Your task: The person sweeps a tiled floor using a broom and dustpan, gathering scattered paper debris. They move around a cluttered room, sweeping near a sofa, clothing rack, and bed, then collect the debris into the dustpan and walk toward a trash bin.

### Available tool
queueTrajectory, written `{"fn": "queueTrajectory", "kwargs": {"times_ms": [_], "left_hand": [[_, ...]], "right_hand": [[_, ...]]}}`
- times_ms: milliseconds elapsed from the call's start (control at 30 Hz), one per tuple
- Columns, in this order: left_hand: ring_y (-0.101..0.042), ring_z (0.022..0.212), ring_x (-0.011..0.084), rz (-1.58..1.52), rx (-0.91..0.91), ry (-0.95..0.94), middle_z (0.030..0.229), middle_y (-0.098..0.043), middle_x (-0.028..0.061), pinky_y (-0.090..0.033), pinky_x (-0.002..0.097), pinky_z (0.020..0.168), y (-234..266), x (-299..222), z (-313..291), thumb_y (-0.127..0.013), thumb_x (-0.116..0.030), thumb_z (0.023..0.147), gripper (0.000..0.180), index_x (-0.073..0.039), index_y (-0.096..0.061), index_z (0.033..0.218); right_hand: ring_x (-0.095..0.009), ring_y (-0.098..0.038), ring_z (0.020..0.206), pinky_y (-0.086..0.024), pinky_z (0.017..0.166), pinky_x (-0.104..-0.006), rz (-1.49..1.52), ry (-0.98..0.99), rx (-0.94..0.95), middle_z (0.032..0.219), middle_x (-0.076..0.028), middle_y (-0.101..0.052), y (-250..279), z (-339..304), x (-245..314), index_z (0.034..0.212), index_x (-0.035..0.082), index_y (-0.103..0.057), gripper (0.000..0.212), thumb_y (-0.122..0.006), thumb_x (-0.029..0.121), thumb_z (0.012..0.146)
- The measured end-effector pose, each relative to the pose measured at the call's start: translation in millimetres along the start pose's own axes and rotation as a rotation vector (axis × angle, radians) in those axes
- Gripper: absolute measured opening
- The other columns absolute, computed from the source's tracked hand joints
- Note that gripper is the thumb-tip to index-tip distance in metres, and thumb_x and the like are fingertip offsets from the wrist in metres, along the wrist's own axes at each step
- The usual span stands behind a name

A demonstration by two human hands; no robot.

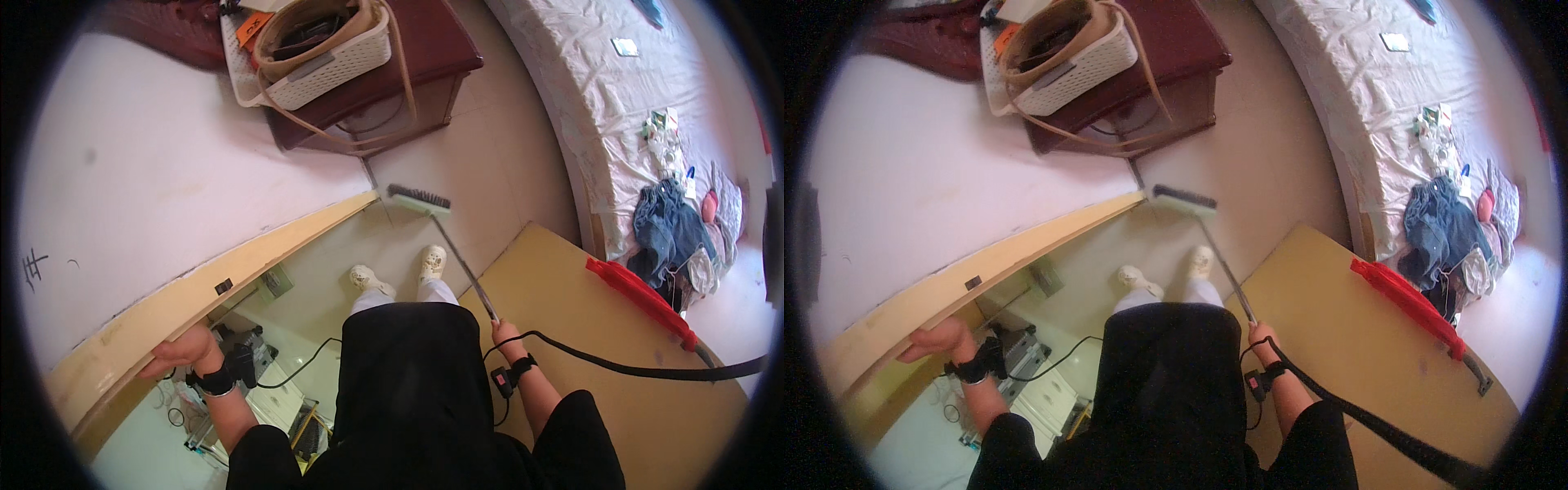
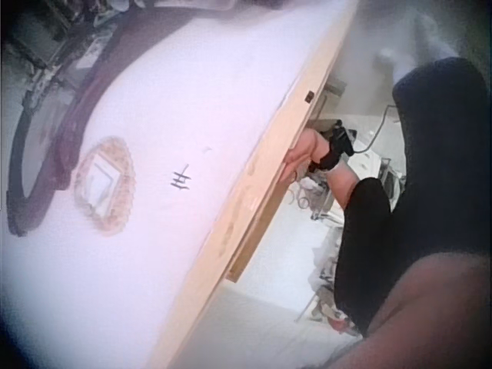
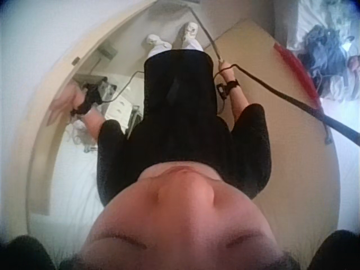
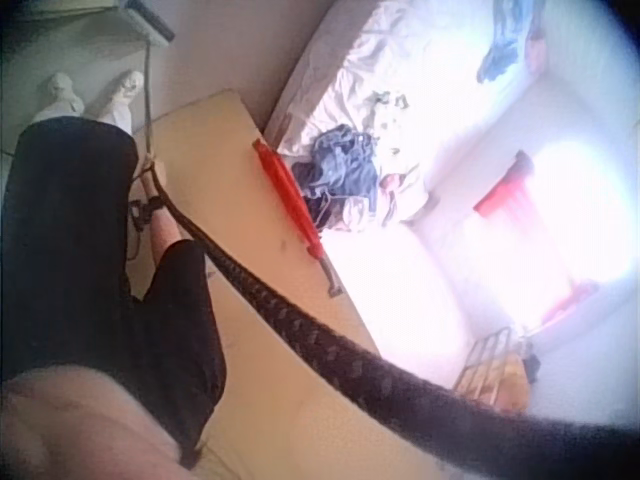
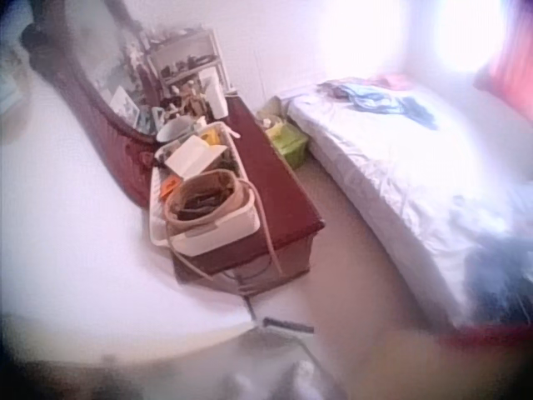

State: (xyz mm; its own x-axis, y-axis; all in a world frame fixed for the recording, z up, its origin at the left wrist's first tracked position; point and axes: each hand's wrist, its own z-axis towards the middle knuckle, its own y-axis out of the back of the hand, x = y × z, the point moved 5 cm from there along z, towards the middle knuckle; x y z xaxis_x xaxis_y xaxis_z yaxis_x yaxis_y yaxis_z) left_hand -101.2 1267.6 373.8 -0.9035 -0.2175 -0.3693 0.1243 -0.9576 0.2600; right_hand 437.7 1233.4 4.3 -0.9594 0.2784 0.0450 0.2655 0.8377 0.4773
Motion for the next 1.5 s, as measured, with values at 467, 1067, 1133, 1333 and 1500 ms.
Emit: {"fn": "queueTrajectory", "kwargs": {"times_ms": [467, 1067, 1133, 1333, 1500], "left_hand": [[-0.049, 0.08, 0.024, 0.014, -0.027, -0.131, 0.094, -0.04, 0.0221, -0.045, 0.0369, 0.065, -17.1, -32.7, 3.3, -0.043, -0.029, 0.077, 0.05, 0.017, -0.033, 0.093], [-0.04, 0.098, 0.028, -0.559, 0.284, -0.247, 0.115, -0.026, 0.0231, -0.044, 0.0386, 0.08, -6.9, 15.5, 2.5, -0.051, -0.012, 0.075, 0.069, -0.001, -0.004, 0.125], [-0.04, 0.1, 0.0287, -0.595, 0.289, -0.251, 0.118, -0.023, 0.0233, -0.043, 0.038, 0.081, -7.5, 12.5, 3.2, -0.05, -0.008, 0.075, 0.071, -0.002, -0.002, 0.126], [-0.038, 0.103, 0.0299, -0.444, 0.249, -0.288, 0.118, -0.024, 0.0253, -0.04, 0.0401, 0.084, -5.9, 14.0, 4.3, -0.053, -0.008, 0.071, 0.075, 0.0, -0.001, 0.126], [-0.041, 0.098, 0.0288, -0.577, 0.282, -0.255, 0.113, -0.03, 0.0239, -0.044, 0.039, 0.082, -10.1, 19.8, 5.1, -0.054, -0.006, 0.073, 0.07, -0.006, -0.007, 0.125]], "right_hand": [[-0.033, -0.057, 0.054, -0.045, 0.044, -0.0394, 0.662, -0.228, -0.352, 0.067, -0.022, -0.056, 33.3, 157.8, -21.5, 0.075, -0.005, -0.053, 0.038, -0.038, 0.028, 0.085], [-0.029, -0.052, 0.052, -0.041, 0.047, -0.0393, 0.922, -0.372, -0.036, 0.058, -0.017, -0.051, -239.3, -108.2, 79.8, 0.074, -0.004, -0.054, 0.04, -0.042, 0.034, 0.081], [-0.03, -0.052, 0.051, -0.041, 0.047, -0.0397, 0.953, -0.439, -0.046, 0.058, -0.017, -0.051, -229.6, -132.3, 79.0, 0.074, -0.005, -0.054, 0.044, -0.04, 0.037, 0.081], [-0.042, -0.054, 0.069, -0.042, 0.061, -0.0454, 0.906, -0.419, -0.371, 0.071, -0.026, -0.056, -217.7, -75.5, 57.2, 0.077, -0.011, -0.054, 0.05, -0.035, 0.035, 0.082], [-0.038, -0.056, 0.072, -0.044, 0.059, -0.0433, 1.154, -0.536, -0.297, 0.079, -0.025, -0.057, -272.6, 12.1, 56.6, 0.08, -0.008, -0.055, 0.042, -0.037, 0.03, 0.082]]}}
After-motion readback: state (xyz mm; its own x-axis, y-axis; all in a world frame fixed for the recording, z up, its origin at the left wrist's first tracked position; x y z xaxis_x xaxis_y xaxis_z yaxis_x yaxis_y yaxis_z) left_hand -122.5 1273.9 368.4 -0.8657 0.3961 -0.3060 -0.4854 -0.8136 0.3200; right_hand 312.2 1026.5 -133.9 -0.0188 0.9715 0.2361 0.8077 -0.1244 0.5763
